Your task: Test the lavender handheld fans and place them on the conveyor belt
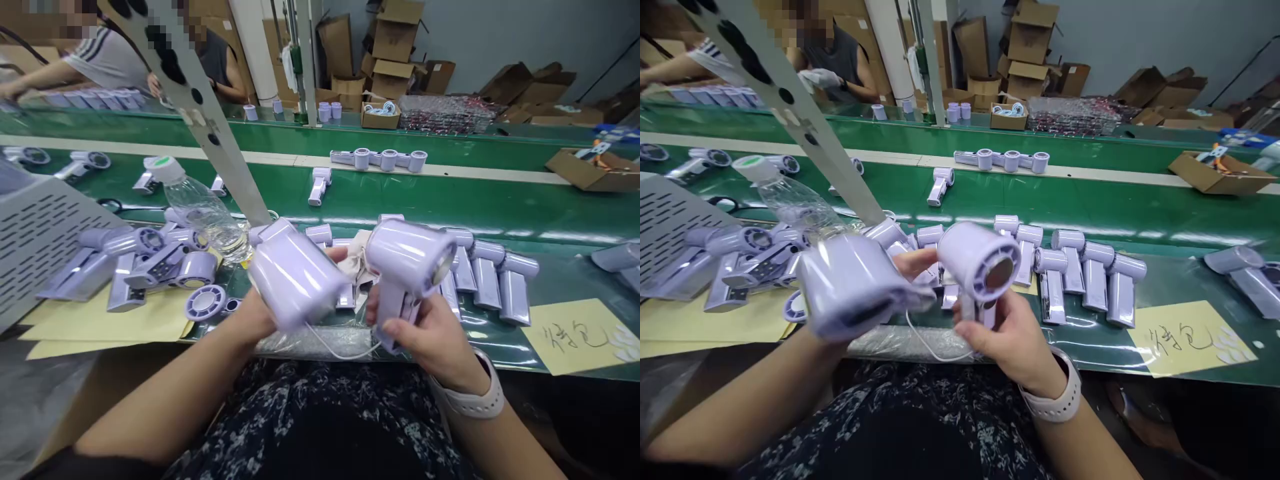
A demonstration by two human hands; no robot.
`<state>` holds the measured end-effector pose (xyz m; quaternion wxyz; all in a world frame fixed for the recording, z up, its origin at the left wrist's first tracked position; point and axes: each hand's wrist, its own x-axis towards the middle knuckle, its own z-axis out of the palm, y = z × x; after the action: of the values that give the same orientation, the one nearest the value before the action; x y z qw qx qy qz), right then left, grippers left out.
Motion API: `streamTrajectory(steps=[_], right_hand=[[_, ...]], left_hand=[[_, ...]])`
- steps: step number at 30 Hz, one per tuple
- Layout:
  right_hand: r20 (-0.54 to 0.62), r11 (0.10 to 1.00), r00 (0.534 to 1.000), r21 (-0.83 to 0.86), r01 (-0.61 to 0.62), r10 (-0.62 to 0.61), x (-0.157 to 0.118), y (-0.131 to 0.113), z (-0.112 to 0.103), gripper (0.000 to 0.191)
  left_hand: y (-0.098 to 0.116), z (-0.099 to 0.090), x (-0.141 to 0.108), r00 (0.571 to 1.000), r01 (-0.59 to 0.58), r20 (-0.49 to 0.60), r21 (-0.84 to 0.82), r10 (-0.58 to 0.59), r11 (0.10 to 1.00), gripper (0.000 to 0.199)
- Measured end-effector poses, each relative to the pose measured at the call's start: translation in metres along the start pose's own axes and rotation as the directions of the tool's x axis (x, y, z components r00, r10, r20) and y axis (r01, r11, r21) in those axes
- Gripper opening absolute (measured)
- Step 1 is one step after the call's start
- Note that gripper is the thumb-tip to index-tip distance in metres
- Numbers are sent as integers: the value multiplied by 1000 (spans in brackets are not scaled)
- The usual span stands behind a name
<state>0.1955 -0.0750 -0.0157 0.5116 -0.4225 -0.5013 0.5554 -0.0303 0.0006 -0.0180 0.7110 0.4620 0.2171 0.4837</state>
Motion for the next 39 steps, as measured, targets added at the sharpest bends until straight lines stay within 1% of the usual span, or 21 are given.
streamTrajectory(steps=[2, 3, 4, 5, 7, 9, 11, 13, 16, 18, 20, 23, 25, 27, 30, 32, 35, 39], right_hand=[[-170, 1000, 985, 20, 6, -2, 3, 3, -4, 34], [-226, 998, 974, 53, 16, -4, 3, 4, -5, 31], [-234, 994, 972, 105, 19, 6, 3, 4, -6, 29], [-205, 986, 979, 165, 20, 15, 2, 4, -6, 27], [-130, 969, 991, 246, 27, 6, -2, 0, -4, 25], [-77, 965, 997, 259, 35, -15, -6, -4, -1, 27], [-48, 964, 999, 266, 24, -11, -10, -5, 3, 28], [-43, 960, 999, 281, -7, 20, -11, -3, 7, 27], [-101, 954, 994, 299, -10, 42, -10, 4, 13, 30], [-91, 953, 995, 303, -16, 46, -9, 9, 17, 32], [-63, 954, 997, 300, -27, 48, -8, 12, 20, 34], [-63, 953, 995, 299, -54, 76, -7, 13, 22, 35], [-75, 948, 992, 308, -76, 104, -8, 13, 23, 31], [-78, 943, 990, 320, -89, 120, -8, 12, 22, 28], [-73, 942, 992, 327, -77, 107, -10, 10, 20, 29], [-75, 944, 993, 323, -62, 91, -11, 10, 18, 31], [-94, 949, 991, 312, -57, 90, -11, 11, 16, 32], [-135, 954, 985, 292, -60, 103, -12, 13, 16, 25]], left_hand=[[5, 0, 6, 998, -8, -57, -56, 5, 998, 54], [8, 3, 8, 997, 4, -73, -91, -10, 996, 55], [9, 7, 7, 996, 19, -79, -129, -29, 991, 56], [10, 12, 5, 997, 36, -67, -159, -48, 987, 55], [10, 21, -3, 998, 57, 9, -164, -56, 985, 52], [6, 27, -12, 992, 70, 111, -127, -56, 989, 48], [2, 30, -17, 982, 87, 179, -97, -68, 992, 46], [-3, 30, -19, 981, 86, 181, -73, -71, 994, 45], [-8, 29, -18, 975, 101, 200, -14, -96, 995, 40], [-11, 29, -18, 960, 135, 245, 7, -133, 991, 37], [-14, 29, -17, 952, 152, 270, -3, -146, 988, 35], [-17, 31, -17, 956, 142, 264, -37, -127, 989, 31], [-17, 33, -17, 961, 126, 254, -54, -108, 991, 28], [-15, 34, -18, 959, 135, 260, -65, -114, 989, 28], [-11, 34, -20, 955, 177, 258, -99, -147, 979, 33], [-11, 33, -19, 958, 183, 241, -101, -155, 978, 38], [-16, 32, -15, 963, 198, 199, -72, -181, 977, 39], [-25, 32, -10, 975, 213, 73, -70, -208, 975, 41]])
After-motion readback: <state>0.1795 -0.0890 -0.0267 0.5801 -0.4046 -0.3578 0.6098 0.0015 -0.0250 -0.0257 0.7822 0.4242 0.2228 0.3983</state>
